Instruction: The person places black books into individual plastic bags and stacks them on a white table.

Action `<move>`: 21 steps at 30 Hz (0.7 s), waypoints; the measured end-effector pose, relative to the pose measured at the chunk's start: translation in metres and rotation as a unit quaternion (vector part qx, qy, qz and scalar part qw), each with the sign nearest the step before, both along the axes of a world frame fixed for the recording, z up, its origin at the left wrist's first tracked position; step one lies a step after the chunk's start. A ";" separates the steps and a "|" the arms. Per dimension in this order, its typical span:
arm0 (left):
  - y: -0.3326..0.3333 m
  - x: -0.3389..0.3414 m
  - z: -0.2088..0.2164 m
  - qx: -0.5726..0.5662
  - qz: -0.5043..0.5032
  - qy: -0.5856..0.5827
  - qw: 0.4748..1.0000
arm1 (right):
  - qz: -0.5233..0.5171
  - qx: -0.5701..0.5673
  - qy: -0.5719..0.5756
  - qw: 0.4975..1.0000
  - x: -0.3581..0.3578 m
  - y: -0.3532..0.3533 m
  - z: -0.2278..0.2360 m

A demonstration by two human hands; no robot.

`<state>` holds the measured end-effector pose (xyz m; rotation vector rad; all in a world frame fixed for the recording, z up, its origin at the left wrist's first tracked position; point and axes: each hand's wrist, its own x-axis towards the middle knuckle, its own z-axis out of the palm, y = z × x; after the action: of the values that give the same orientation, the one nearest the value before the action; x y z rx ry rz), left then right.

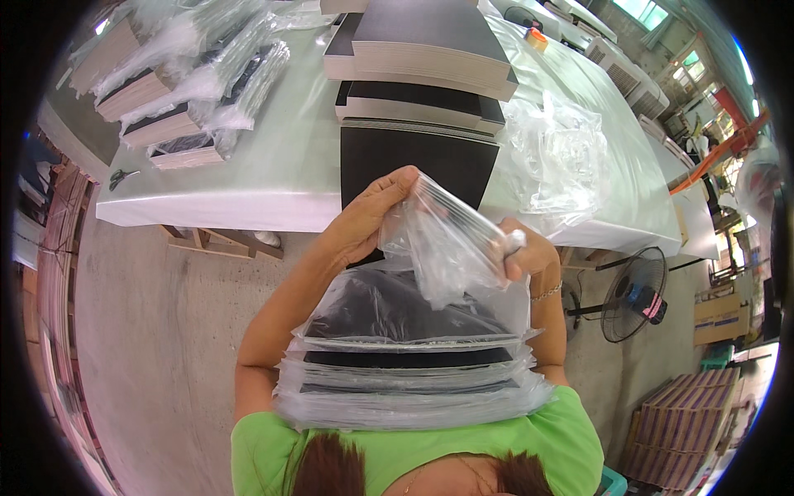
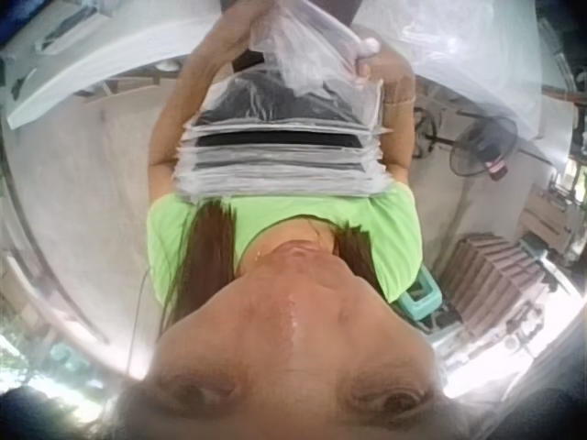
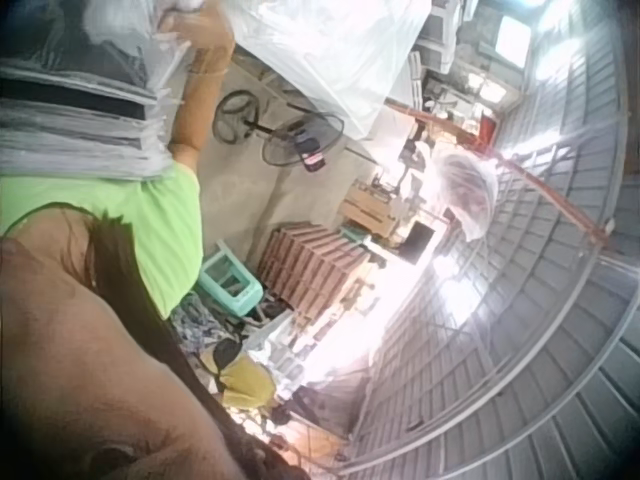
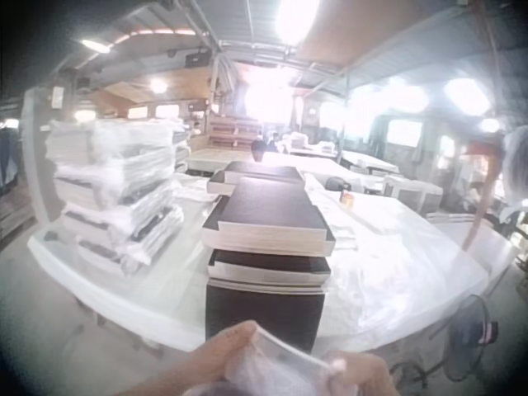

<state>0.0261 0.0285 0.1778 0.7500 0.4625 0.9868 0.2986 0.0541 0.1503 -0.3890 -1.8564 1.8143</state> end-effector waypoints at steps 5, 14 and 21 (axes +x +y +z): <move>-0.007 0.003 -0.016 -0.180 -0.181 -0.203 0.945 | -0.348 -0.166 0.216 0.897 -0.019 -0.022 -0.004; 0.000 -0.031 0.002 -0.052 0.178 -0.219 0.958 | -0.257 -0.356 0.077 0.895 0.009 -0.030 -0.071; 0.003 -0.029 -0.048 -0.034 -0.047 -0.214 0.975 | -0.390 -0.100 0.150 0.903 -0.025 -0.058 -0.006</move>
<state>-0.0027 0.0314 0.1293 0.4735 0.0830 1.0054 0.2732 -0.0042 0.1442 -0.7512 -1.0672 1.3875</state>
